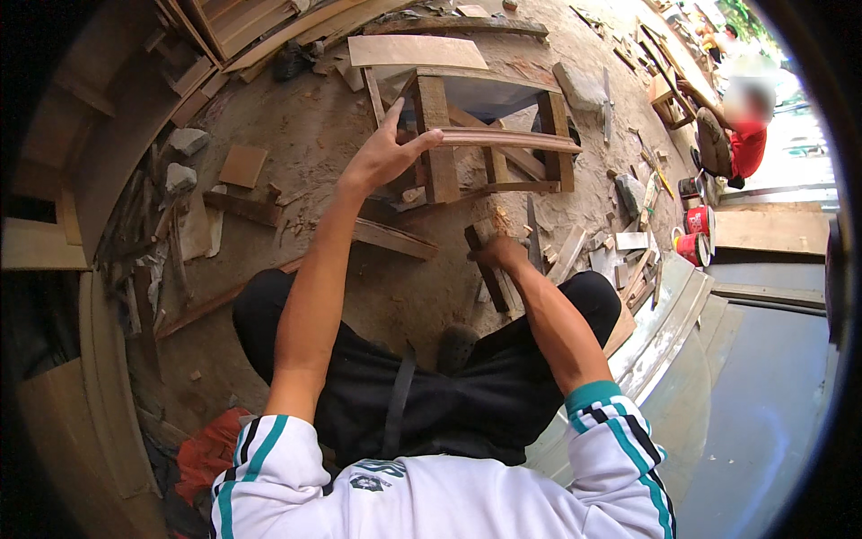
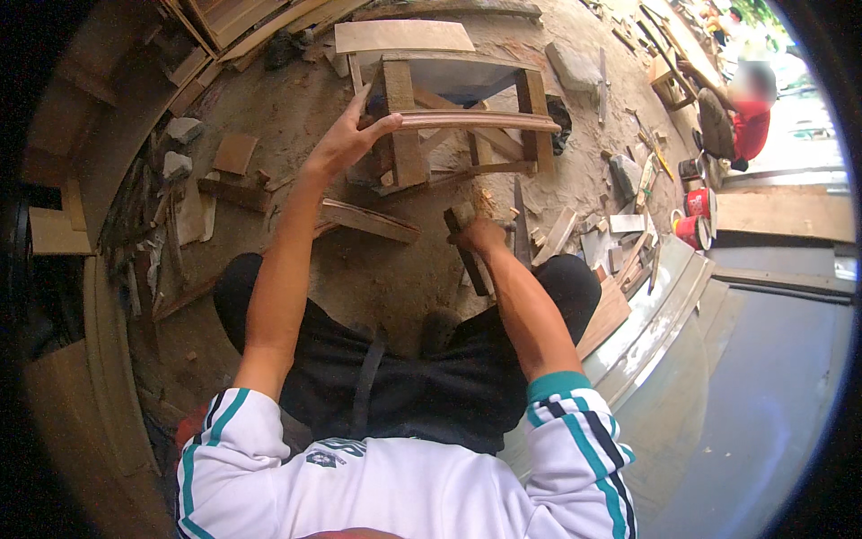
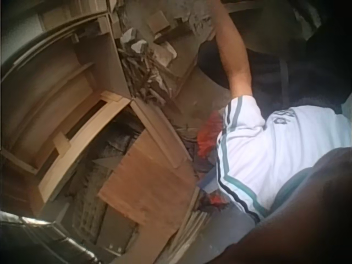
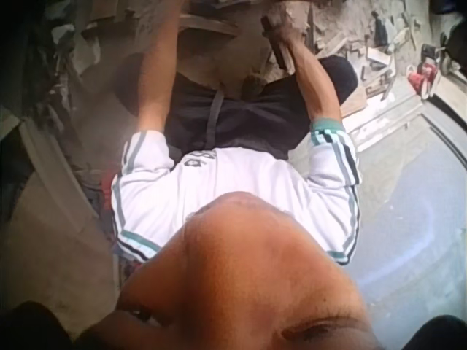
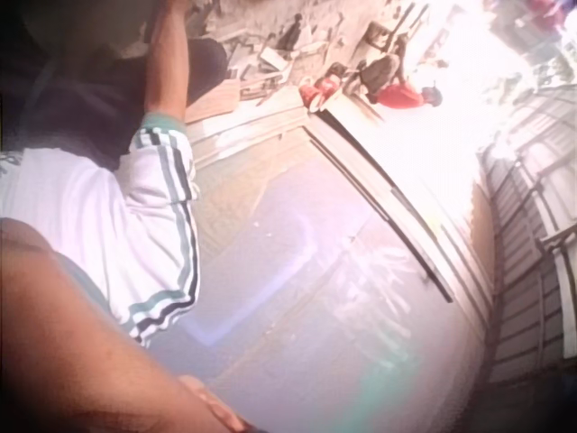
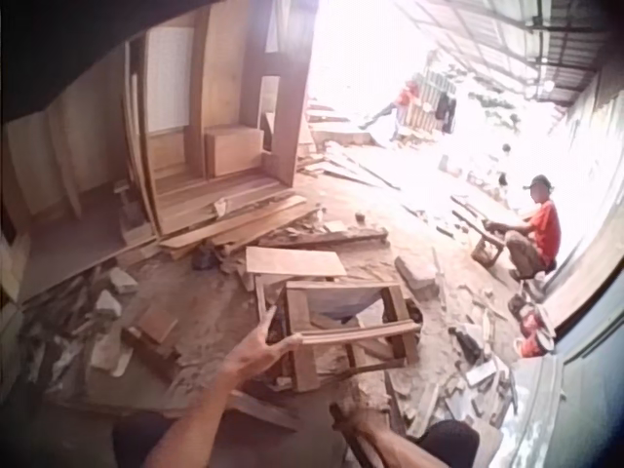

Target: The person assembles a small wooden frame by hand, using a hammer to drive nails into the joints. They adjust the frame pieces, hammer nails, and finally place a white board on top of the assembled frame.

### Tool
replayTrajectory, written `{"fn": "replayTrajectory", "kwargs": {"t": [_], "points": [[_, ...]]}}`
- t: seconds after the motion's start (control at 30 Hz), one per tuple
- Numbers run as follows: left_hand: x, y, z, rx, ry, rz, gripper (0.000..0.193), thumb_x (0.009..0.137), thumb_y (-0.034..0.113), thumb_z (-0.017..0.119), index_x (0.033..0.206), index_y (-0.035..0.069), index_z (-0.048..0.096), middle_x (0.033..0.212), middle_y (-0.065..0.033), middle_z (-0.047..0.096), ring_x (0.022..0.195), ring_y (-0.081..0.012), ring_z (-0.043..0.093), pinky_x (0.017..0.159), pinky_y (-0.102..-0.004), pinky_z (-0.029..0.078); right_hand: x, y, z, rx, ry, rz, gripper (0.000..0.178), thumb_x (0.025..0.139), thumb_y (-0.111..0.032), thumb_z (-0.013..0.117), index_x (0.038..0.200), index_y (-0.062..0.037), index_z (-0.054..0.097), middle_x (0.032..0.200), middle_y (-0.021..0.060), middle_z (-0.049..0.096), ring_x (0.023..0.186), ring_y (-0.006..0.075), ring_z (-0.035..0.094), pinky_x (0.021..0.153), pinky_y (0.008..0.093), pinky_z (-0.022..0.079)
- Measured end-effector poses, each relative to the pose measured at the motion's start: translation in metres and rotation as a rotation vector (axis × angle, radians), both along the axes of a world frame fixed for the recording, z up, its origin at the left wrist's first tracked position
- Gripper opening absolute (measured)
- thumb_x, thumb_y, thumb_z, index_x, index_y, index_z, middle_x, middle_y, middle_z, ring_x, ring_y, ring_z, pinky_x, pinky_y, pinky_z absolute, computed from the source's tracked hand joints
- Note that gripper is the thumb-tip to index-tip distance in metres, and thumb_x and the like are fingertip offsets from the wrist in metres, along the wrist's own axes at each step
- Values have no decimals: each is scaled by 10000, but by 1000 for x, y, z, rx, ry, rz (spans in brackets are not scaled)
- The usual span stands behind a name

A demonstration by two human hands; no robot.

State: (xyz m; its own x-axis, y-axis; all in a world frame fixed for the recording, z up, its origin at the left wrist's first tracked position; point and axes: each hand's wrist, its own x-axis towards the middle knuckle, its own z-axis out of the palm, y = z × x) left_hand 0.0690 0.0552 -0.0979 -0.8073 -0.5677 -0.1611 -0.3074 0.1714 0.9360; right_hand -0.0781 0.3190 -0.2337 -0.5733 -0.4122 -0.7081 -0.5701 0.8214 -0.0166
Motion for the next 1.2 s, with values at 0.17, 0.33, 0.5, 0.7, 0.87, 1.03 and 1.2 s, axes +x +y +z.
{"fn": "replayTrajectory", "kwargs": {"t": [0.17,0.33,0.5,0.7,0.87,1.03,1.2], "points": [[-8,6,-10,-211,279,-14,491,916,478,652,1320,199,634,1547,-268,334,1477,-410,252,1170,-506,287,7,21,-72,55,125,-172,914,760,-674,703,1397,-45,522,1297,243,621,1211,344,613,1001,429,483],[-7,11,-23,-67,455,2,253,943,379,660,1020,169,779,1454,-247,480,1483,-395,251,1168,-534,270,14,22,-81,-119,158,-131,907,807,-653,672,1429,-27,464,1351,256,578,1248,368,580,1023,449,468],[-6,19,-18,56,392,21,503,924,406,670,1331,119,595,1412,-251,520,1451,-374,321,1146,-456,314,-26,-58,28,-368,-47,-66,667,863,-575,625,1183,8,668,1166,295,656,1163,421,606,983,448,489],[-10,7,-41,12,114,59,1031,869,682,552,1485,-99,278,1434,-336,432,1401,-383,378,1126,-415,327,-22,-72,179,-614,302,-214,640,874,-568,619,1061,41,679,1065,285,688,1056,421,661,910,478,512],[-9,21,-23,131,131,-48,1152,874,752,460,1521,-131,103,1526,-352,290,1443,-390,305,1159,-396,263,-63,-47,171,-558,376,-249,804,815,-676,653,1159,49,615,1184,307,642,1101,426,639,962,480,489],[-13,38,-22,97,193,113,1086,901,727,407,1568,-41,27,1592,-311,199,1483,-381,236,1183,-404,209,-113,-16,158,-567,413,-349,952,716,-669,769,1277,67,545,1237,238,633,1071,366,649,954,396,490],[-19,43,-31,-43,297,78,868,969,625,319,1608,115,27,1630,-227,187,1470,-390,285,1170,-409,257,-135,-3,149,-738,-127,-413,525,754,-489,822,1030,-48,755,964,64,737,903,175,664,814,330,501]]}}
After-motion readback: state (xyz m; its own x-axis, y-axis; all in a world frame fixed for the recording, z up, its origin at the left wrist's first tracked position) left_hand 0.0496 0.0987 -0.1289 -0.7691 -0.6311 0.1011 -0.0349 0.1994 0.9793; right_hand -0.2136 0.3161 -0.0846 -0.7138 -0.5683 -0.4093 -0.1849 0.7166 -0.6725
